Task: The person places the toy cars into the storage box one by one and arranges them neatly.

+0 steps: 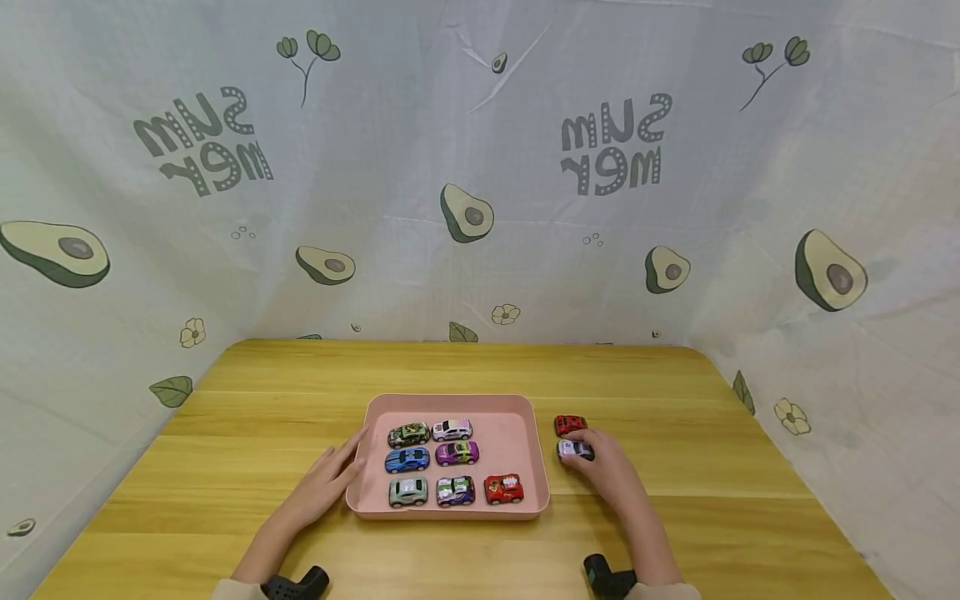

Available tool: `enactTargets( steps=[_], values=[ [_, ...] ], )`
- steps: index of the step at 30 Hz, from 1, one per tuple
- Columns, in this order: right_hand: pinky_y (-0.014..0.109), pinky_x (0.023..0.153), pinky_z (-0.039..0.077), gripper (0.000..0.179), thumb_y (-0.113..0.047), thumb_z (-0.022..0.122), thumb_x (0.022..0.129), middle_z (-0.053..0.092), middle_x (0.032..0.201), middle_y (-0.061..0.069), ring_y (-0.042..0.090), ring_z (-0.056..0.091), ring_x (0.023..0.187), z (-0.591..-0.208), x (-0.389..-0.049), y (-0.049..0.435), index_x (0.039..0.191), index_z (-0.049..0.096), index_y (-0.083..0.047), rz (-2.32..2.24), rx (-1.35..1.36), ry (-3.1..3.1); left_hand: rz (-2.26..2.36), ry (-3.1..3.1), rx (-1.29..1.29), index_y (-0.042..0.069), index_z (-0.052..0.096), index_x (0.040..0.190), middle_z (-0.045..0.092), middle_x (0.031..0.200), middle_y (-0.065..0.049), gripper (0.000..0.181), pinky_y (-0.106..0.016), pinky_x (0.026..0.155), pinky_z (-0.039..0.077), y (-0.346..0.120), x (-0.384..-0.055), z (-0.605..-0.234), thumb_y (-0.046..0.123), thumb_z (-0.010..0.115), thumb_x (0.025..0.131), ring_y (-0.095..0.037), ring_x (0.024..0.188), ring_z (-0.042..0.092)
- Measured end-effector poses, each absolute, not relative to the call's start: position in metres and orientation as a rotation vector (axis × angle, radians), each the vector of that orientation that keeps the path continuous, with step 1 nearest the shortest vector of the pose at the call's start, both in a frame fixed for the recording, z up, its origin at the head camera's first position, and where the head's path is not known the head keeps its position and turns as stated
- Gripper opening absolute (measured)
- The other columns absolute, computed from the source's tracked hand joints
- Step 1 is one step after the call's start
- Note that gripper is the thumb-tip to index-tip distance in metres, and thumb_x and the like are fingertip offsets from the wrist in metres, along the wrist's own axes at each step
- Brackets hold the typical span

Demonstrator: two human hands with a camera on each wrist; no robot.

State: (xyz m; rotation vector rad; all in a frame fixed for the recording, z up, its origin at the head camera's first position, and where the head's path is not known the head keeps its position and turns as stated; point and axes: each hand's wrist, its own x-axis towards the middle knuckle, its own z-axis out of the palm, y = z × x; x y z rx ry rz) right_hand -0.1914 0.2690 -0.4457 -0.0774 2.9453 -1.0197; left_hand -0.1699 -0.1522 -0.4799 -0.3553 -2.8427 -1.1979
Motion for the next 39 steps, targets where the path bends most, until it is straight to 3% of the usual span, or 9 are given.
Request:
enactTargets(
  steps=[11, 15, 28, 35, 39],
  values=[
    [0.050, 0.085, 0.048, 0.036, -0.022, 0.066, 0.082, 0.061, 0.109, 0.020, 0.034, 0.057, 0.100, -0.431, -0.203, 0.242, 0.111, 0.061, -0.001, -0.925, -0.315, 3.148, -1.217, -2.835, -0.345, 0.024, 0.031, 0.143, 0.039, 0.143, -0.010, 0.053, -0.050, 0.115, 0.012, -0.152, -0.169, -0.481, 0.039, 0.045, 0.094, -0.030, 0.133, 0.035],
    [0.048, 0.084, 0.050, 0.037, -0.025, 0.066, 0.082, 0.060, 0.109, 0.019, 0.033, 0.057, 0.099, -0.425, -0.205, 0.224, 0.111, 0.061, -0.002, -0.943, -0.330, 3.137, -1.222, -2.833, -0.343, 0.024, 0.032, 0.142, 0.039, 0.143, -0.010, 0.053, -0.050, 0.114, 0.013, -0.152, -0.169, -0.481, 0.039, 0.045, 0.094, -0.030, 0.132, 0.036],
    [0.050, 0.096, 0.044, 0.029, -0.022, 0.068, 0.080, 0.059, 0.117, 0.010, 0.032, 0.051, 0.114, -0.431, -0.209, 0.177, 0.107, 0.065, -0.012, -0.971, -0.331, 3.051, -1.201, -2.847, -0.359, 0.024, 0.029, 0.143, 0.038, 0.144, -0.010, 0.053, -0.051, 0.114, 0.012, -0.151, -0.169, -0.479, 0.038, 0.043, 0.094, -0.031, 0.133, 0.034],
    [0.042, 0.090, 0.048, 0.023, -0.022, 0.072, 0.077, 0.062, 0.099, 0.002, 0.023, 0.056, 0.099, -0.439, -0.205, 0.168, 0.097, 0.066, -0.013, -0.740, -0.463, 3.187, -1.191, -2.852, -0.363, 0.025, 0.028, 0.144, 0.037, 0.144, -0.010, 0.053, -0.051, 0.114, 0.012, -0.152, -0.171, -0.480, 0.038, 0.043, 0.094, -0.031, 0.133, 0.034],
    [0.037, 0.086, 0.051, 0.024, -0.024, 0.072, 0.076, 0.062, 0.097, 0.001, 0.018, 0.058, 0.094, -0.441, -0.203, 0.164, 0.096, 0.066, -0.012, -0.600, -0.533, 3.229, -1.189, -2.848, -0.368, 0.025, 0.029, 0.144, 0.038, 0.144, -0.010, 0.053, -0.051, 0.114, 0.012, -0.152, -0.171, -0.480, 0.039, 0.043, 0.094, -0.031, 0.133, 0.035]
  ],
)
